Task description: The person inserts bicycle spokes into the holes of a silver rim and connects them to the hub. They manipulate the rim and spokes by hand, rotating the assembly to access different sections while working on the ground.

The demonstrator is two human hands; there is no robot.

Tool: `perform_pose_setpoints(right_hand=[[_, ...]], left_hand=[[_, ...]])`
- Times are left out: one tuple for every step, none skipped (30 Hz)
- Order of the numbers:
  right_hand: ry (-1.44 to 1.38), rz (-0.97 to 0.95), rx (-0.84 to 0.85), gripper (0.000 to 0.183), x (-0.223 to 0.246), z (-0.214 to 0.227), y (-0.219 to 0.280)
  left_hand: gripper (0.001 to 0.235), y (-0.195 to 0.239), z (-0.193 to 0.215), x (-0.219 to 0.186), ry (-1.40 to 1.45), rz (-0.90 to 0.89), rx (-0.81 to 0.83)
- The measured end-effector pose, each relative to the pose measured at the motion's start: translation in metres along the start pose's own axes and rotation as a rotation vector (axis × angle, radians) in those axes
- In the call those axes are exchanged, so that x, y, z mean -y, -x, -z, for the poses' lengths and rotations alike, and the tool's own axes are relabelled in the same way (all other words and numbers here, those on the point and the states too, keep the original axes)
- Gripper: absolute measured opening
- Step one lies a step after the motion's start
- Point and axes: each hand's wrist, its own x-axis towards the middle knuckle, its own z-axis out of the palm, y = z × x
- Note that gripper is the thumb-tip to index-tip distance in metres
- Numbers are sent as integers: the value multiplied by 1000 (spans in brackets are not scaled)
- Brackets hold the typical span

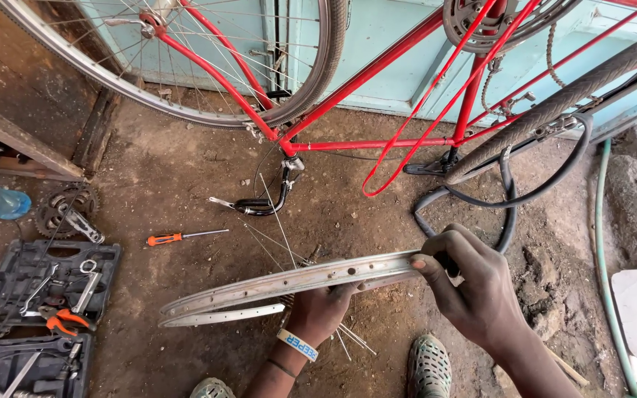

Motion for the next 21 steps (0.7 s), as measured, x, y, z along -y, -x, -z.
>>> perform_pose_setpoints(right_hand=[[-34,-2,-14,25,0,0,-1],[-36,0,-13,25,-2,-2,0],[-10,-13,-27,26,-3,-4,1],[16,-26,-41,33,-5,-5,2],[14,-26,-40,33,-7,-8,1],[16,-26,-41,31,-8,-10,1],[18,-26,-43,29,-10,-12,1],[16,-26,-42,29,-9,-14,0],[16,-42,-66,25,-9,-16,0],[16,-58,-90,20,-8,-18,0],[14,-56,-89,20,-8,-20,0],[9,-67,-102,21,-7,-21,0],[3,-78,-116,21,-6,-22,1],[0,-78,-114,21,-5,-25,3],[-11,-118,-161,21,-4,-28,6],[-22,-159,-207,25,-2,-31,8],[-26,-163,-208,25,-5,-44,17],[-201,-265,-246,26,-7,-56,26],[-373,-366,-284,30,-9,-69,34],[-375,-368,-287,30,-6,-81,38],[-435,-591,-95,20,-2,-93,43]], left_hand=[[40,-1,-2,5,-29,51,-25],[40,-2,2,-5,-29,53,-27],[43,-4,6,-14,97,159,-18],[47,-5,9,-24,223,265,-11],[47,-7,10,-27,222,267,-12],[44,-8,10,-29,286,267,-34],[41,-11,10,-32,349,266,-55],[41,-12,10,-34,348,266,-57],[35,-12,10,-37,359,330,-41],[32,-13,10,-39,370,393,-25],[32,-15,11,-37,370,394,-28],[38,-17,11,-35,286,417,10],[45,-18,12,-32,202,441,49],[45,-24,6,-11,201,443,47],[47,-30,1,10,51,377,112],[53,-36,-3,32,-98,308,176],[53,-34,8,14,-103,312,177],[52,-31,19,-5,-35,379,164],[52,-30,29,-23,34,443,150],[52,-29,35,-26,31,443,152],[46,-28,40,-29,144,363,144]])
